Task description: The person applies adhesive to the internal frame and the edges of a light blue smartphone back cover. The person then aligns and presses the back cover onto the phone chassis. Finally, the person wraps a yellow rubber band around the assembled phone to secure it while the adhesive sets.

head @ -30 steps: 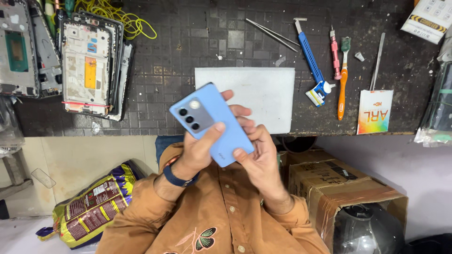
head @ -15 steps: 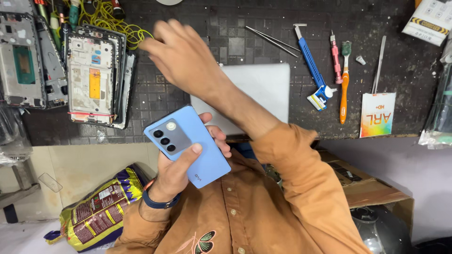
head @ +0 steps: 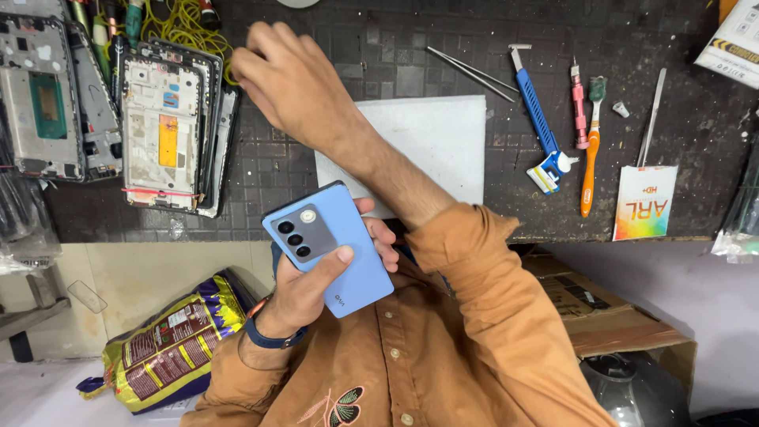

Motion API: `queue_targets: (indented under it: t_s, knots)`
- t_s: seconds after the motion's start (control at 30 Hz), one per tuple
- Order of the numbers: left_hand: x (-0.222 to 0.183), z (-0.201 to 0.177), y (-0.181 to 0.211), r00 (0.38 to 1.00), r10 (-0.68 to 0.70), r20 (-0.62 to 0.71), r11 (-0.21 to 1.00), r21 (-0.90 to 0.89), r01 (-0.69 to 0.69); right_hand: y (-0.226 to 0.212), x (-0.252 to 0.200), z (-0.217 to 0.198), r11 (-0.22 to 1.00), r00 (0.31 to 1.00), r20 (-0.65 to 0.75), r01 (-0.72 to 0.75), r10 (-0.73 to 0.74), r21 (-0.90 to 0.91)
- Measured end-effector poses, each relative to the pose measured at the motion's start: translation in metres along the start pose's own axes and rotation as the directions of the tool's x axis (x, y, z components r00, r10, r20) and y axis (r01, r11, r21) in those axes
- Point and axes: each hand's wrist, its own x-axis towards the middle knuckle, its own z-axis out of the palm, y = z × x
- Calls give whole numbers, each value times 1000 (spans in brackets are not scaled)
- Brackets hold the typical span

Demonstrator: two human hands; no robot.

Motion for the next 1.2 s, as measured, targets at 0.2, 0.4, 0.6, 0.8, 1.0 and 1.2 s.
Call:
queue_targets:
  t_s: [0.2,0.4,0.6,0.8,1.0,1.2]
  knots:
    - [3,-2,-8,1000,3,-11,1000,16,-3,4,-11,-8,969,992,-30,-115,124,218]
    - [5,4,-11,1000,27,-4,999,31,-27,-2,-6,-3,849,949,-42,-258,312,460]
    - [5,2,-9,1000,24,-13,1000,6,-24,7,-40,-37,725,908,-99,-255,407,640]
    - [20,-5,-14,998,57,38,997,-50,-55,6,-115,-97,101,656,270,-470,705,877]
    - [49,-8,-24,984,-37,175,999,-29,43,-14,-160,-123,-77,568,275,-347,776,935]
    - [72,3,-40,969,-114,218,993,10,114,-22,-168,-128,-132,564,310,-334,766,933]
